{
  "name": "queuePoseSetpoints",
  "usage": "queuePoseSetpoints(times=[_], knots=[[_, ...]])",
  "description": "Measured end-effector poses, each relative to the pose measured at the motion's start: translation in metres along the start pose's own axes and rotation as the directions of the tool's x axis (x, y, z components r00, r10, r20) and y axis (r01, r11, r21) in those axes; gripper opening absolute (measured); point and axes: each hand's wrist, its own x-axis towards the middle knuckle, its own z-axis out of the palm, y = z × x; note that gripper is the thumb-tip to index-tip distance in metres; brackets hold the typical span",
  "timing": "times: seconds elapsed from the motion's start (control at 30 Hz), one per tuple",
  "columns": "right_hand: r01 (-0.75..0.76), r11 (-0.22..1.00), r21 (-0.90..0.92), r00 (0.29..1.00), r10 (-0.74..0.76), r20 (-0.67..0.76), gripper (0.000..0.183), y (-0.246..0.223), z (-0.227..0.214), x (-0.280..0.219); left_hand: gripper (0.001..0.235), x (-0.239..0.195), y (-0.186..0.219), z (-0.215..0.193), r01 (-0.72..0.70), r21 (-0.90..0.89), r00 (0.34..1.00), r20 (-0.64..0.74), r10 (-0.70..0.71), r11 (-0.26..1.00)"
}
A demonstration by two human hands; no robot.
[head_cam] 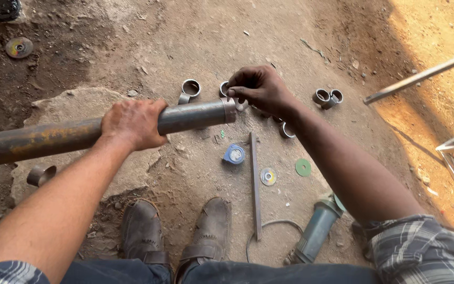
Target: The person fits a metal ring onto the end of a long pipe, files the metal edge by hand, and then uses a handheld angle grinder to grind the circumference where the ring is attached while sparks fly.
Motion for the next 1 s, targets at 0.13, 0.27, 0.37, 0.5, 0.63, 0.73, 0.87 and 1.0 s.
queuePoseSetpoints(times=[0.13, 0.27, 0.37, 0.5, 0.63, 0.73, 0.87, 1.0], knots=[[0.01, 1.0, -0.004, 1.0, -0.01, -0.009, 0.01, 0.01, 0.0, 0.012, 0.054, 0.002, -0.001, -0.002, -0.014, 0.011, 1.0, -0.025, 0.014, 1.0], [-0.029, 1.0, 0.001, 0.999, 0.029, -0.026, 0.01, 0.017, 0.004, 0.008, 0.054, -0.001, -0.001, -0.001, -0.034, -0.004, 0.998, -0.06, 0.033, 0.999], [-0.041, 0.995, -0.088, 0.997, 0.035, -0.067, 0.009, 0.018, 0.006, 0.008, 0.057, 0.0, -0.001, -0.002, -0.028, 0.0, 0.998, -0.055, 0.028, 1.0], [-0.005, 0.996, -0.086, 0.998, 0.0, -0.061, 0.009, 0.021, 0.013, 0.009, 0.056, -0.002, -0.003, 0.005, -0.034, 0.006, 0.998, -0.044, 0.035, 0.999], [0.052, 0.962, -0.27, 0.996, -0.07, -0.059, 0.008, 0.021, 0.015, 0.014, 0.059, 0.002, -0.004, 0.007, -0.049, 0.014, 0.995, -0.083, 0.05, 0.999], [0.011, 0.935, -0.354, 0.997, -0.039, -0.073, 0.007, 0.02, 0.017, 0.014, 0.058, 0.001, -0.004, 0.005, -0.051, 0.027, 0.995, -0.085, 0.053, 0.998], [0.053, 0.92, -0.389, 0.995, -0.082, -0.057, 0.006, 0.02, 0.018, 0.014, 0.063, -0.002, 0.0, 0.002, -0.017, 0.023, 0.997, -0.075, 0.019, 1.0], [0.098, 0.914, -0.395, 0.99, -0.129, -0.051, 0.006, 0.018, 0.018, 0.013, 0.063, -0.005, 0.002, -0.004, -0.01, 0.029, 0.998, -0.061, 0.012, 1.0]])
